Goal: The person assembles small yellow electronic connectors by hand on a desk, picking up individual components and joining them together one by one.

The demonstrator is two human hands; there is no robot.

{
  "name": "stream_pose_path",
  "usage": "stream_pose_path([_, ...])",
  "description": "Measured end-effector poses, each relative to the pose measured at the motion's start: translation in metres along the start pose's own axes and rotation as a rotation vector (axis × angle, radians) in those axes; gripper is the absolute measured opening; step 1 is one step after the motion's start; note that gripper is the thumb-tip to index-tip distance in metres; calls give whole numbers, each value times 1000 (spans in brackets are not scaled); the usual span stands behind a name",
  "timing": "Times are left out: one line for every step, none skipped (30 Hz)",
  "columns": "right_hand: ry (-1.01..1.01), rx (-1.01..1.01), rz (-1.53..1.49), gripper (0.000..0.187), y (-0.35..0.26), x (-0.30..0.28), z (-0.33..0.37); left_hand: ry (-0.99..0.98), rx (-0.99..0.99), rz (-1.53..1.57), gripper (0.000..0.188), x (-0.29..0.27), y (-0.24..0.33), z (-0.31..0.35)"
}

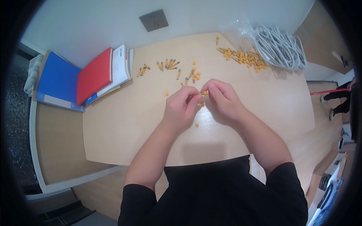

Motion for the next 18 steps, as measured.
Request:
stream_pose_path([-5,-10,-26,16,-6,1,1,-9,-36,6,7,0,-3,0])
stream_pose_path([-10,-19,-52,11,-12,1,1,-18,-71,12,7,0,-6,-1])
stream_pose_path([-11,-20,-53,11,-15,1,2,-17,-71,11,7,0,-6,-1])
stream_pose_path([-32,-55,74,7,-21,1,2,-14,-74,18,7,-1,-7,-2])
stream_pose_path([-52,-91,201,7,-25,2,2,-11,-76,25,7,-1,-7,-2])
stream_pose_path([-51,-91,202,7,-24,1,1,-11,-75,26,7,-1,-8,-1])
stream_pose_path([-49,-118,198,7,-24,1,0,-15,-68,14,7,0,-8,-1])
stream_pose_path([-46,-144,194,9,-25,1,-1,-19,-60,3,7,0,-7,-1])
stream_pose_path([-44,-145,197,9,-24,0,-1,-21,-58,5,7,0,-7,-1])
stream_pose_path([-46,-126,191,8,-22,0,-1,-22,-66,10,7,1,-7,-1])
stream_pose_path([-48,-107,186,7,-20,-1,-1,-23,-74,15,7,1,-7,-1])
stream_pose_path([-48,-109,187,7,-20,-1,-1,-23,-72,14,7,1,-7,-1])
stream_pose_path([-48,-97,169,6,-19,0,-1,-23,-71,4,6,1,-9,-1])
stream_pose_path([-48,-85,152,6,-17,0,-1,-22,-69,-5,6,1,-10,0])
stream_pose_path([-45,-88,156,6,-16,-1,-1,-23,-64,-2,6,1,-10,-1])
stream_pose_path([-44,-94,168,6,-15,-2,-1,-25,-62,-9,6,1,-10,-1])
stream_pose_path([-44,-100,180,6,-14,-3,-1,-27,-61,-16,5,2,-9,-1])
stream_pose_path([-43,-105,183,6,-15,-3,-1,-27,-55,-15,5,2,-8,-1])
Point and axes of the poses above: each hand's wrist, its own z-axis away from the middle knuckle, its own x-axis out of the palm, y = z × x, the point moved 9 cm from there along -z, towards the middle knuckle, and after that the axes turned 9 degrees about -x, right-handed, at the moved point
